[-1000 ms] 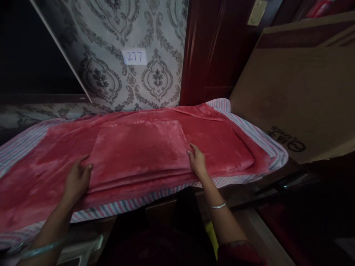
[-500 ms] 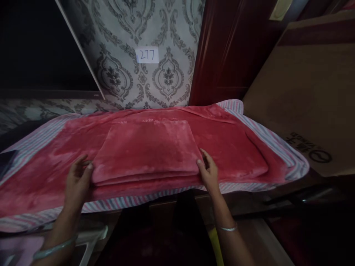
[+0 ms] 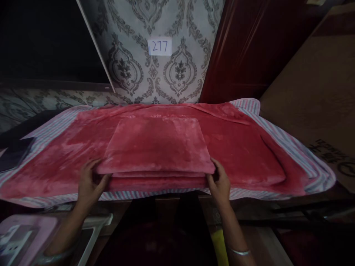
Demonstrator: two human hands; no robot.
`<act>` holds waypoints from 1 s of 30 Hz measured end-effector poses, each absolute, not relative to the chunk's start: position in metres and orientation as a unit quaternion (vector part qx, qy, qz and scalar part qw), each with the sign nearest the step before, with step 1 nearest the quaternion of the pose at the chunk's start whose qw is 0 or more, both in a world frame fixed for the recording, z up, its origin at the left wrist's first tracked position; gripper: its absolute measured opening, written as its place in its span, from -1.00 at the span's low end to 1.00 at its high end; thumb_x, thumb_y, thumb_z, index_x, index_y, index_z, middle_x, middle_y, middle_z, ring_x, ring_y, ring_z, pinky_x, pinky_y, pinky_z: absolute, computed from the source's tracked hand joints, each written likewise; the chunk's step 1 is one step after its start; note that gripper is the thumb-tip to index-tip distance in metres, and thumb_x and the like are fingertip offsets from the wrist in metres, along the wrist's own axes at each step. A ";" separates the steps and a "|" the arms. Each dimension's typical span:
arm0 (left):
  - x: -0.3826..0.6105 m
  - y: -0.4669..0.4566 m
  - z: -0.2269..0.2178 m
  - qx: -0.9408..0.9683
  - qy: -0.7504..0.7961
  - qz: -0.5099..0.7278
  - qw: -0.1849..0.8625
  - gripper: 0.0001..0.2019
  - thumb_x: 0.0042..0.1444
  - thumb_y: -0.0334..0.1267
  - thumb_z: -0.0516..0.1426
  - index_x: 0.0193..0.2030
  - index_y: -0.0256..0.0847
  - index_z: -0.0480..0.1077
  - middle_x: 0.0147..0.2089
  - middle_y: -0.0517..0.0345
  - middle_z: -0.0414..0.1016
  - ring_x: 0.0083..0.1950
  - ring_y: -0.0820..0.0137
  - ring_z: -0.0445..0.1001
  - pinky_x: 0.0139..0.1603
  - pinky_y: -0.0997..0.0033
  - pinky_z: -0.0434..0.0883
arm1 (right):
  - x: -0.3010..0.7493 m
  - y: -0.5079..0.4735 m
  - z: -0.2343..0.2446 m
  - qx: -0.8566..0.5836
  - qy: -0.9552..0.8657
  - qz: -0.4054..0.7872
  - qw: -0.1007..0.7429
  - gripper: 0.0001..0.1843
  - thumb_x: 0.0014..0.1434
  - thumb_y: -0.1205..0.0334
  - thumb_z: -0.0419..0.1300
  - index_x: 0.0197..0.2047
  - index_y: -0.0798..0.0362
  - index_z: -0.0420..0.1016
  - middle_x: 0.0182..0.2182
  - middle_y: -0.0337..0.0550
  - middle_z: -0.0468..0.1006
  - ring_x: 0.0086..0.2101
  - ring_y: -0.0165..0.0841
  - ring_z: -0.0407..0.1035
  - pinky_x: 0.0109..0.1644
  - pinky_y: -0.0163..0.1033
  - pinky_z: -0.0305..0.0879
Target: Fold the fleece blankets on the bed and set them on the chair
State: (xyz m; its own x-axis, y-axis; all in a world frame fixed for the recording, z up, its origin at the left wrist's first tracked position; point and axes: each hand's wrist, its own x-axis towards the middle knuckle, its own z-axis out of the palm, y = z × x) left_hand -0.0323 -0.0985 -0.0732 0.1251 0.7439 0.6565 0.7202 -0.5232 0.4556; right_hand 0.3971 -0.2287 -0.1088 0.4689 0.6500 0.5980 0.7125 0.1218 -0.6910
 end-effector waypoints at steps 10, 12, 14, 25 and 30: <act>-0.025 -0.116 -0.065 0.657 0.592 0.453 0.111 -0.69 0.08 0.07 0.11 -0.37 -0.16 0.38 -0.32 0.09 0.43 -0.21 0.24 0.42 -0.07 0.22 0.41 | 0.381 -0.236 -0.095 -0.740 -0.404 0.018 0.537 -0.49 0.08 -0.30 0.19 -0.33 0.03 0.48 -0.44 -0.16 0.49 -0.42 -0.27 0.34 -0.31 -0.19 0.25; -0.025 -0.116 -0.061 0.646 0.589 0.465 0.138 -0.67 0.09 0.07 0.10 -0.34 -0.17 0.42 -0.27 0.07 0.47 -0.18 0.25 0.45 -0.05 0.24 0.42 | 0.382 -0.237 -0.094 -0.750 -0.391 0.056 0.531 -0.47 0.03 -0.31 0.22 -0.31 0.04 0.49 -0.47 -0.17 0.50 -0.46 -0.28 0.33 -0.37 -0.22 0.22; -0.027 -0.115 -0.059 0.650 0.594 0.453 0.143 -0.63 0.06 0.12 0.12 -0.34 -0.18 0.45 -0.27 0.05 0.49 -0.15 0.22 0.45 -0.03 0.21 0.41 | 0.385 -0.238 -0.093 -0.761 -0.391 0.090 0.510 -0.46 -0.03 -0.31 0.25 -0.31 0.04 0.51 -0.52 -0.19 0.50 -0.50 -0.29 0.33 -0.43 -0.24 0.19; -0.022 -0.104 -0.058 0.625 0.616 0.428 0.214 -0.58 -0.03 0.18 0.16 -0.33 -0.17 0.50 -0.22 0.07 0.54 -0.11 0.16 0.48 -0.01 0.16 0.43 | 0.373 -0.219 -0.086 -0.691 -0.364 0.175 0.599 -0.54 -0.09 -0.11 0.34 -0.24 0.05 0.46 -0.50 -0.17 0.58 -0.49 -0.28 0.43 -0.43 -0.22 0.35; -0.032 -0.098 -0.050 0.604 0.659 0.412 0.176 -0.59 -0.09 0.16 0.12 -0.37 -0.16 0.49 -0.30 0.09 0.49 -0.21 0.15 0.48 -0.16 0.17 0.45 | 0.383 -0.219 -0.083 -0.652 -0.309 0.280 0.633 -0.56 -0.11 -0.15 0.35 -0.39 -0.04 0.29 -0.75 -0.42 0.31 -0.74 -0.44 0.18 -0.67 -0.36 0.12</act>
